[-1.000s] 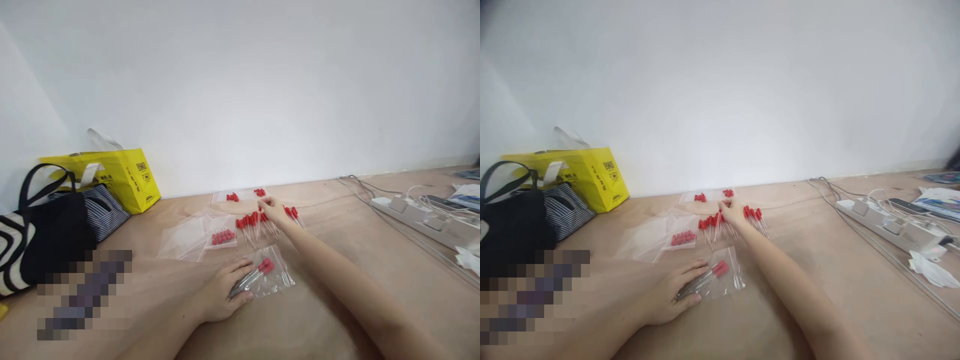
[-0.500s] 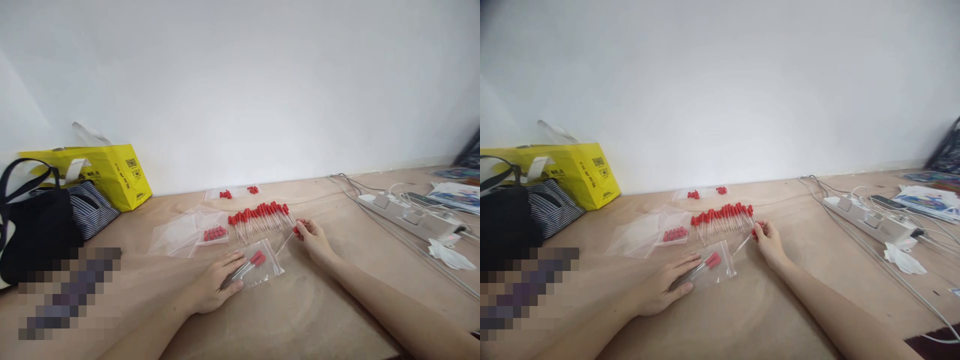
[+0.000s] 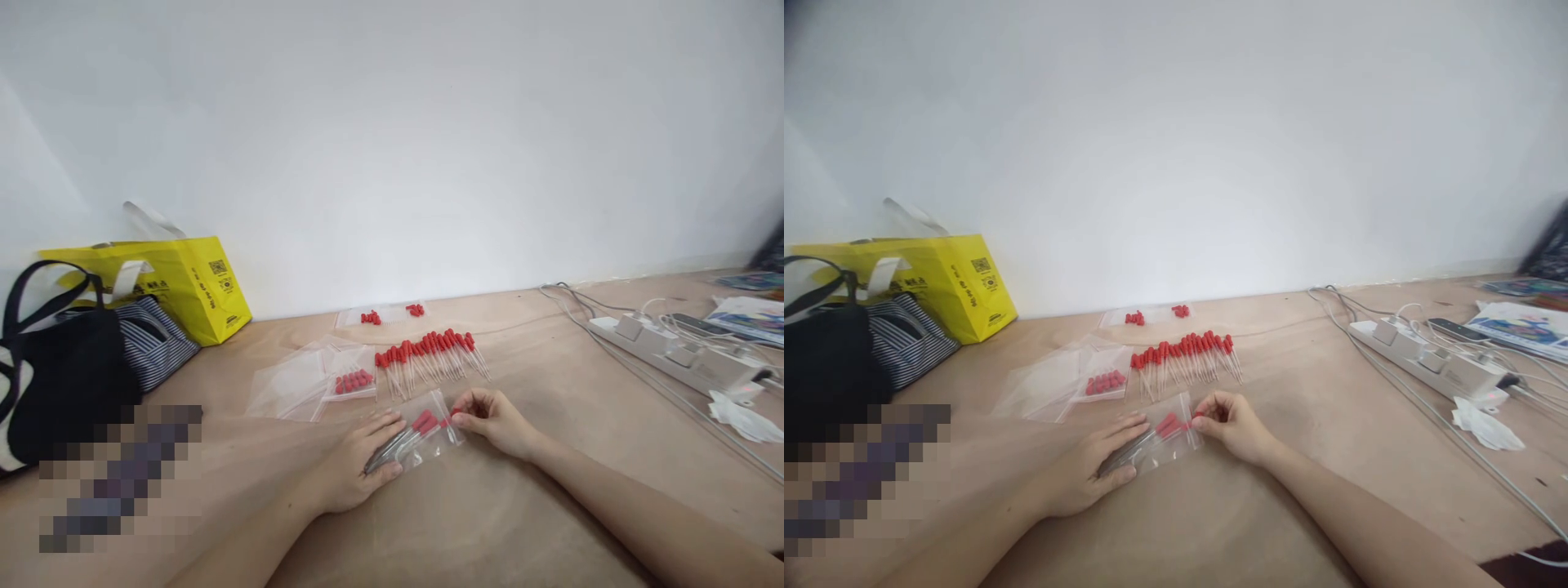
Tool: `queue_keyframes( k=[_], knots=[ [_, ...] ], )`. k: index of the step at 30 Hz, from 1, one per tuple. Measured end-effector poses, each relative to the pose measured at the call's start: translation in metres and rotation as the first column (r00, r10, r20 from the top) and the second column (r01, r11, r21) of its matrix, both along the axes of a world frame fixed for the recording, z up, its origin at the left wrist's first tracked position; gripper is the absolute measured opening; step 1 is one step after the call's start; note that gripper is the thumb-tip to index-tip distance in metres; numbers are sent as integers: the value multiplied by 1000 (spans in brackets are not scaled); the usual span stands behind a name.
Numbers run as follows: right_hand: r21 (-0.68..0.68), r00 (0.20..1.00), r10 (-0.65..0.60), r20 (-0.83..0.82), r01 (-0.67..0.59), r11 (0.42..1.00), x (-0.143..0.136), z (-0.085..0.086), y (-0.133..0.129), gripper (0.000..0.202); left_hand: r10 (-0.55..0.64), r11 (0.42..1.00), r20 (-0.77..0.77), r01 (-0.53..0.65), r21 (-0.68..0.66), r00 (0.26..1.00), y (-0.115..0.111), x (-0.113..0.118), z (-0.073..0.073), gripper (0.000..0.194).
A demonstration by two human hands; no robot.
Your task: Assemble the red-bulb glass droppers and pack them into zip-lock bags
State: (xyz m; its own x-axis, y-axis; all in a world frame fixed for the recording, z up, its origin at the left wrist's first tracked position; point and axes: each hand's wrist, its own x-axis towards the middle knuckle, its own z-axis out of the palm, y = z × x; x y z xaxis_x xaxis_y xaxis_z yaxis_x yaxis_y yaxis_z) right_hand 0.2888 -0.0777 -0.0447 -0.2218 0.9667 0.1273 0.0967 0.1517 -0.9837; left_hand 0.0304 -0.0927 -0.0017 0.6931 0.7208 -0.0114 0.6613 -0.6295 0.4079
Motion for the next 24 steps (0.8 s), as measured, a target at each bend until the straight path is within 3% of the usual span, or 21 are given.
queue_keyframes(
  k=[5,10,13,16,18,21,24],
  knots=[
    [26,975,136,174,-143,989,1,1,3,25,16,1000,-4,-16,-9,1000,-1,1,1,51],
    [46,960,220,175,-231,972,-7,4,7,22,14,1000,-11,-14,7,1000,-1,1,0,49],
    [49,970,145,196,-157,986,-14,2,9,21,5,1000,-13,-5,8,1000,0,1,-1,50],
    [172,954,41,297,-96,980,-16,1,9,16,-2,1000,-2,2,15,1000,1,0,-2,50],
    [213,932,70,356,-153,965,-13,2,11,14,0,1000,7,0,17,1000,2,0,-3,50],
    [140,923,153,353,-214,967,-5,8,22,14,6,1000,15,-6,13,1000,2,0,-3,50],
    [183,923,-24,383,-50,982,-5,18,42,13,12,1000,29,-12,13,1000,1,-1,-2,50]
  ],
)
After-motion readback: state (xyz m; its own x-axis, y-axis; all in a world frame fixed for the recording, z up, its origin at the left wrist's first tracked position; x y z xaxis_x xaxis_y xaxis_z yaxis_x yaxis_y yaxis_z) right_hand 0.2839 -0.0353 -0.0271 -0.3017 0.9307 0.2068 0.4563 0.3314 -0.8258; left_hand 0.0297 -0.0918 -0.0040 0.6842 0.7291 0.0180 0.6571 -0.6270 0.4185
